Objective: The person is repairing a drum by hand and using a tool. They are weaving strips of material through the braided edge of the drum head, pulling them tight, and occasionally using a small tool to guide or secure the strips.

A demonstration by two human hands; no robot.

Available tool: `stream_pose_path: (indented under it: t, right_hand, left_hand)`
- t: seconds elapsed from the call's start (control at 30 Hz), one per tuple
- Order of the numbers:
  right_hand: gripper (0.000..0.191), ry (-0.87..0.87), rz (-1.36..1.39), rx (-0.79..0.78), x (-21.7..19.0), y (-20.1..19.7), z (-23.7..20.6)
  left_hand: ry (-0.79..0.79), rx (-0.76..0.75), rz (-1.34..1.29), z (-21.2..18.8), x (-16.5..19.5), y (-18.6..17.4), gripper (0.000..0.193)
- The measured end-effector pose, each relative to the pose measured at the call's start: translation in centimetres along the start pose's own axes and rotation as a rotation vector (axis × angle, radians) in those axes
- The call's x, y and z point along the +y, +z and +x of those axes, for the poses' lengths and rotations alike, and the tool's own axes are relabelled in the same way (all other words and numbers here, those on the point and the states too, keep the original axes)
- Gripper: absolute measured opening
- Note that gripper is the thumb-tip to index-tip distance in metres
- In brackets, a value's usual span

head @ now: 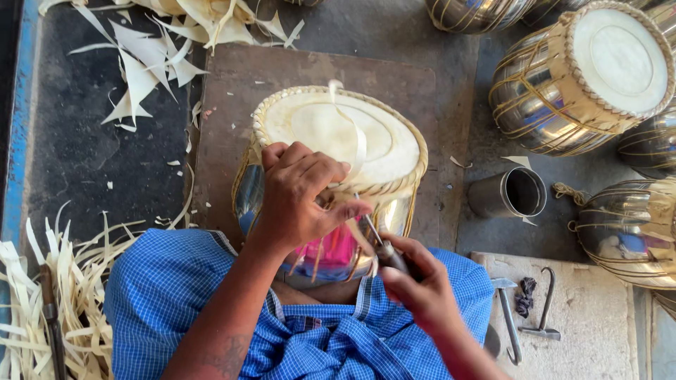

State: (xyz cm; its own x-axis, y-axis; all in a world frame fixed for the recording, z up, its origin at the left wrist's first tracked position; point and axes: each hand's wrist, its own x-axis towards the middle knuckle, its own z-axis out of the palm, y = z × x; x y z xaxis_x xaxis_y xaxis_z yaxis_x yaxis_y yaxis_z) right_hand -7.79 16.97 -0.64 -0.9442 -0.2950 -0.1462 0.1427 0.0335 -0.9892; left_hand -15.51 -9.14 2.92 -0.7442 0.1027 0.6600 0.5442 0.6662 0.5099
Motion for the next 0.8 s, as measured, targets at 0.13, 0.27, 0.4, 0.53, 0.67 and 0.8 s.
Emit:
stream_pose_path:
  t: [0.13,0.27,0.4,0.53,0.67,0.8]
  right_hand:
    - [0.057,0.171,0.328,0.092,0.9,2.8,-0.1]
    - [0.054,0.009,-0.102,0.281,-0.3,4.8,0.1]
    - [0.053,0.020,0.220,0.202,-0.5,5.6,-0.9]
    - [0.059,-0.089,-0.312,0.405,1.6,6.8,-1.9]
    - [0.060,-0.528,-0.719,0.459,3.9,7.9,-3.7]
    - [0.056,-0.516,-0.670,0.291,2.9,5.3,-8.0]
  left_hand:
    - [-0.014,0.018,0.061,-0.1,0.4,0.3,0.051]
    - [-0.032,0.024,0.077,-0.6,0.9,0.1,0.049]
    - [-0.047,0.054,0.098,-1.5,2.0,0.3,0.048]
    - [-0.034,0.065,0.075,-2.8,3.5,-0.3,0.044]
    - [-0.080,0.029,0.077,-4.6,6.6,-1.1,0.034]
    - [-0.144,-0.005,0.030,-7.6,10.1,-1.7,0.026]
